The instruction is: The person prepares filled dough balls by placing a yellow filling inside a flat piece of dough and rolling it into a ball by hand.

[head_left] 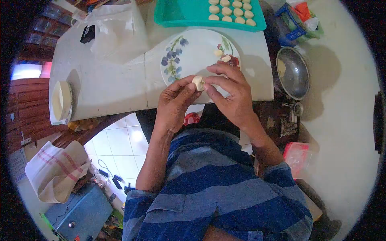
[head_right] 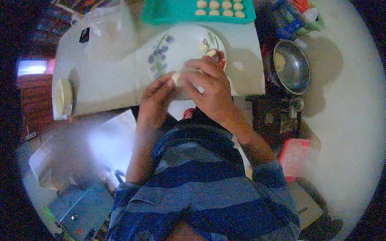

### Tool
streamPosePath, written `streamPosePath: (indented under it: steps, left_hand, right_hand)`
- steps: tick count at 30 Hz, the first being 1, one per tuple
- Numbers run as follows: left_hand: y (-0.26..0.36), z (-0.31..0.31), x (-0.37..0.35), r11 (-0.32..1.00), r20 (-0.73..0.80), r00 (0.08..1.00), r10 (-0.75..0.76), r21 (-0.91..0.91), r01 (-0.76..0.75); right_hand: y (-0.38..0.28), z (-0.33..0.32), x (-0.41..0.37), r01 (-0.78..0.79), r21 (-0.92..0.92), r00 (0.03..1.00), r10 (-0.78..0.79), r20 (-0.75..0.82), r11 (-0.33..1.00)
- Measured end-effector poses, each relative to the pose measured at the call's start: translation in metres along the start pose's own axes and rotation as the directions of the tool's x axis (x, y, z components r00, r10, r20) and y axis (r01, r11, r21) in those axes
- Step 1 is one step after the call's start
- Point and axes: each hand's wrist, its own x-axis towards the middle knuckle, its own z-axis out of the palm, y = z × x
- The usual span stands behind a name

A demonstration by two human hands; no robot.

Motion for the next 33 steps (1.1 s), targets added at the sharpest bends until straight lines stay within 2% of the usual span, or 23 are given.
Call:
streamPosePath:
  steps: [3,5,8,11,13,17,22,29,33]
  left_hand:
    - [0.001,0.003,-0.001,1.000,-0.002,1.000,0.010,-0.002,-0.010]
    - [-0.001,0.003,-0.001,1.000,0.000,1.000,0.014,-0.023,-0.014]
    - [-0.005,0.003,-0.001,0.997,-0.015,0.999,0.051,0.062,-0.050]
    - [-0.004,0.004,-0.003,0.993,-0.070,0.995,0.077,0.098,-0.070]
    - [-0.004,0.004,-0.003,0.991,-0.008,0.994,0.107,0.078,-0.107]
    - [-0.004,0.006,-0.002,0.988,-0.023,0.994,0.107,0.116,-0.104]
    - [0.003,0.012,-0.005,0.986,-0.080,0.989,0.126,0.122,-0.116]
    - [0.002,0.008,-0.004,0.987,-0.041,0.993,0.112,0.124,-0.106]
    - [0.003,0.010,-0.005,0.973,-0.017,0.990,0.138,0.187,-0.133]
  right_hand:
    - [0.003,0.005,-0.003,0.043,-0.067,0.999,-0.043,-0.002,0.997]
    - [0.007,0.009,-0.005,0.124,-0.182,0.991,-0.132,-0.031,0.976]
    - [0.006,0.008,-0.005,0.131,-0.215,0.991,-0.136,-0.008,0.968]
    - [0.003,0.007,-0.002,0.074,-0.110,0.995,-0.081,-0.057,0.991]
    - [0.002,0.007,-0.001,0.078,-0.119,0.996,-0.083,-0.044,0.990]
    - [0.003,0.008,0.000,0.102,-0.178,0.994,-0.108,-0.023,0.979]
    - [0.000,0.007,0.000,0.062,-0.148,0.995,-0.073,-0.072,0.987]
    - [-0.002,0.008,-0.001,0.016,-0.121,0.997,-0.025,-0.074,0.992]
    - [-0.004,0.007,0.002,0.035,-0.142,0.995,-0.047,-0.082,0.989]
